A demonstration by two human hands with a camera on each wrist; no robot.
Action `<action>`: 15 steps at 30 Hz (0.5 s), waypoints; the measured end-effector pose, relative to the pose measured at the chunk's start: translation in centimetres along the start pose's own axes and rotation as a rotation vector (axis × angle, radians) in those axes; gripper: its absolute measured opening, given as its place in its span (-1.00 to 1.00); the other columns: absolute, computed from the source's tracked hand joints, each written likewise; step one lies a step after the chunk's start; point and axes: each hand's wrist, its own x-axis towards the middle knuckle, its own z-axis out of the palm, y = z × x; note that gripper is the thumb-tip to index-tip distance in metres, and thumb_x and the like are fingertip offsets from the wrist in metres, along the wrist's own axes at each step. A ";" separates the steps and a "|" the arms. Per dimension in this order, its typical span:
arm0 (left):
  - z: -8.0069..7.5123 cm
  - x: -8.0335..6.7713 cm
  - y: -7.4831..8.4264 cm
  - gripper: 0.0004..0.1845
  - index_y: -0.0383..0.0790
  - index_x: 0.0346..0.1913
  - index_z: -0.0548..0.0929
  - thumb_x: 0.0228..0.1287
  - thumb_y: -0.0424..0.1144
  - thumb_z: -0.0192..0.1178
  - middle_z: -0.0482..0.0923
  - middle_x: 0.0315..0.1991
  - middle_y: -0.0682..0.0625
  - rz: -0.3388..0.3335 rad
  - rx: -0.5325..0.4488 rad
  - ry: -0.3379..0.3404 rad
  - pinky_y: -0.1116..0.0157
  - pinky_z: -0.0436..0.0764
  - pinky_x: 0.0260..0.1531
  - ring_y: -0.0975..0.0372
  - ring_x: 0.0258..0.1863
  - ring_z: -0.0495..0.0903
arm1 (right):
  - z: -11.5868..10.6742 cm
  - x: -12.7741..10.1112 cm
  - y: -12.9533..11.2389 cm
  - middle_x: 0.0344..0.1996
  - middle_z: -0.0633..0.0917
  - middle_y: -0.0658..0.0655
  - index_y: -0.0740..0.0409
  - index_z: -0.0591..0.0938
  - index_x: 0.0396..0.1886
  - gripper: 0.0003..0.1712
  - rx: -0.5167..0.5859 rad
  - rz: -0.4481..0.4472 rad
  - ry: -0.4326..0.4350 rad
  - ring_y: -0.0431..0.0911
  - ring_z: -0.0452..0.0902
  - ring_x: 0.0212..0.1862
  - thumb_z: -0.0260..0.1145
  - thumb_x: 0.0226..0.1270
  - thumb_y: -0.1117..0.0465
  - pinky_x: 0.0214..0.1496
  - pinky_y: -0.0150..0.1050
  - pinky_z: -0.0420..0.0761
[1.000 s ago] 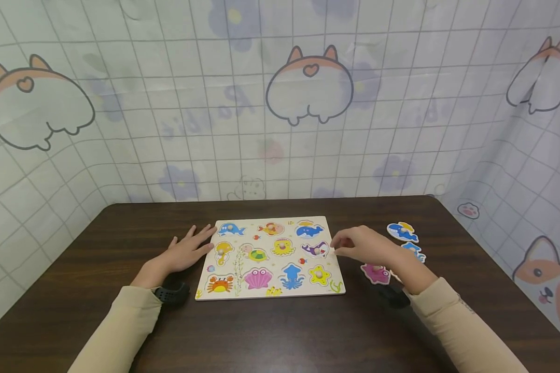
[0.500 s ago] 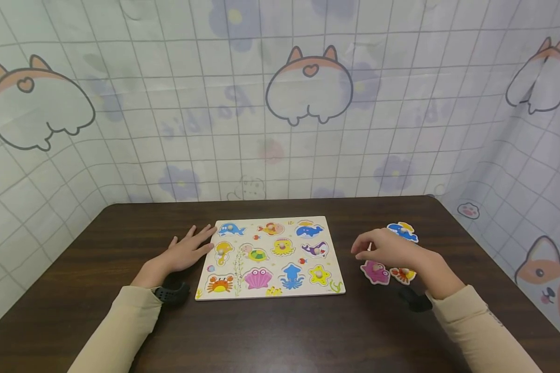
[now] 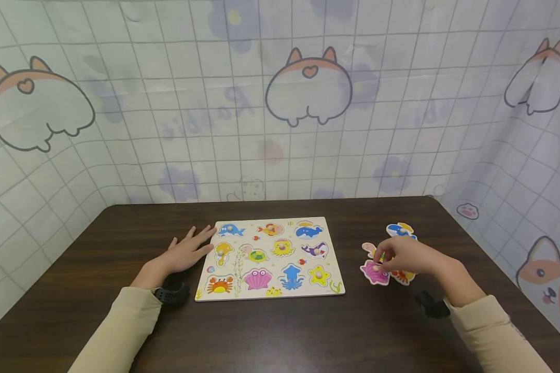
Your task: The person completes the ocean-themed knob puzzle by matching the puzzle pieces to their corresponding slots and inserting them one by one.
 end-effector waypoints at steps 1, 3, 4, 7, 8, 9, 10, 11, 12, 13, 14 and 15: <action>0.0 0.0 0.0 -0.33 -0.10 0.66 0.08 0.67 0.03 -0.09 -0.10 0.65 -0.19 0.000 0.001 0.000 -0.44 -0.38 0.35 -0.23 0.60 -0.31 | 0.1 0.0 0.0 -0.48 0.61 -0.09 0.20 0.72 -0.22 -0.90 0.009 0.005 -0.002 -0.22 0.47 -0.48 0.45 0.30 0.30 -0.45 -0.32 0.55; 0.0 0.0 0.0 -0.33 -0.10 0.66 0.09 0.67 0.03 -0.08 -0.10 0.65 -0.19 0.000 0.002 -0.001 -0.44 -0.38 0.35 -0.24 0.60 -0.30 | 0.3 -0.1 0.1 -0.48 0.63 -0.08 0.21 0.71 -0.24 -0.91 0.018 0.012 -0.003 -0.20 0.49 -0.47 0.44 0.30 0.31 -0.44 -0.31 0.57; 0.0 0.0 0.0 -0.33 -0.10 0.66 0.09 0.67 0.03 -0.08 -0.10 0.65 -0.19 -0.001 0.002 -0.001 -0.44 -0.38 0.35 -0.24 0.59 -0.30 | 0.4 0.0 0.2 -0.47 0.63 -0.07 0.21 0.72 -0.24 -0.92 0.018 0.015 -0.001 -0.19 0.50 -0.46 0.44 0.30 0.31 -0.43 -0.30 0.58; 0.1 0.0 0.1 -0.33 -0.10 0.66 0.09 0.66 0.04 -0.08 -0.09 0.65 -0.19 -0.003 0.002 0.000 -0.44 -0.37 0.35 -0.24 0.59 -0.30 | 0.6 0.1 0.2 -0.48 0.61 -0.07 0.19 0.72 -0.27 -0.95 0.008 0.030 0.011 -0.19 0.48 -0.47 0.43 0.31 0.31 -0.44 -0.31 0.55; 0.1 0.0 0.1 -0.33 -0.10 0.66 0.09 0.66 0.03 -0.08 -0.09 0.65 -0.19 -0.003 0.000 -0.001 -0.44 -0.37 0.35 -0.24 0.59 -0.30 | 0.7 0.2 0.2 -0.49 0.61 -0.08 0.18 0.72 -0.28 -0.96 0.000 0.031 0.019 -0.20 0.46 -0.47 0.44 0.31 0.30 -0.45 -0.31 0.54; 0.1 0.0 0.1 -0.33 -0.10 0.66 0.09 0.67 0.03 -0.08 -0.09 0.65 -0.19 -0.003 -0.001 0.000 -0.44 -0.37 0.35 -0.24 0.59 -0.30 | 0.8 0.2 0.2 -0.49 0.61 -0.08 0.17 0.72 -0.30 -0.96 -0.008 0.033 0.027 -0.22 0.45 -0.48 0.45 0.31 0.30 -0.45 -0.32 0.53; 0.1 0.0 0.1 -0.33 -0.10 0.66 0.09 0.67 0.03 -0.08 -0.09 0.65 -0.19 -0.003 0.000 0.000 -0.44 -0.37 0.35 -0.24 0.60 -0.30 | 0.8 0.3 0.2 -0.49 0.61 -0.08 0.17 0.72 -0.31 -0.95 -0.016 0.033 0.034 -0.22 0.44 -0.48 0.45 0.31 0.29 -0.45 -0.32 0.52; 0.1 0.0 0.1 -0.33 -0.10 0.66 0.09 0.67 0.03 -0.08 -0.09 0.65 -0.19 -0.003 0.000 0.001 -0.44 -0.37 0.35 -0.24 0.60 -0.30 | 0.9 0.3 0.1 -0.49 0.61 -0.09 0.17 0.73 -0.33 -0.95 -0.023 0.034 0.040 -0.23 0.44 -0.48 0.46 0.31 0.28 -0.45 -0.32 0.51; 0.1 0.0 0.1 -0.33 -0.10 0.66 0.09 0.67 0.03 -0.08 -0.09 0.65 -0.19 -0.002 0.000 0.001 -0.44 -0.37 0.35 -0.24 0.60 -0.30 | 0.9 0.4 0.2 -0.49 0.62 -0.09 0.17 0.73 -0.34 -0.94 -0.030 0.034 0.046 -0.23 0.44 -0.48 0.47 0.31 0.28 -0.45 -0.32 0.51; 0.1 0.0 0.1 -0.33 -0.10 0.66 0.09 0.67 0.04 -0.08 -0.09 0.65 -0.19 -0.001 0.001 0.002 -0.44 -0.37 0.35 -0.24 0.60 -0.30 | 1.0 0.4 0.2 -0.49 0.63 -0.10 0.17 0.73 -0.35 -0.93 -0.038 0.033 0.051 -0.24 0.44 -0.47 0.47 0.30 0.27 -0.45 -0.32 0.52; 0.1 0.0 0.1 -0.33 -0.10 0.66 0.09 0.67 0.04 -0.08 -0.09 0.65 -0.19 0.000 0.001 0.002 -0.45 -0.37 0.35 -0.24 0.60 -0.30 | 1.0 0.4 0.2 -0.48 0.64 -0.10 0.16 0.74 -0.36 -0.92 -0.042 0.035 0.055 -0.25 0.45 -0.47 0.48 0.30 0.27 -0.44 -0.33 0.52; 0.1 0.0 0.1 -0.33 -0.10 0.66 0.09 0.67 0.05 -0.08 -0.09 0.65 -0.20 0.001 0.002 0.002 -0.45 -0.37 0.34 -0.24 0.60 -0.30 | 1.1 0.4 0.2 -0.49 0.65 -0.11 0.16 0.74 -0.37 -0.92 -0.043 0.037 0.056 -0.25 0.45 -0.48 0.48 0.30 0.27 -0.44 -0.33 0.53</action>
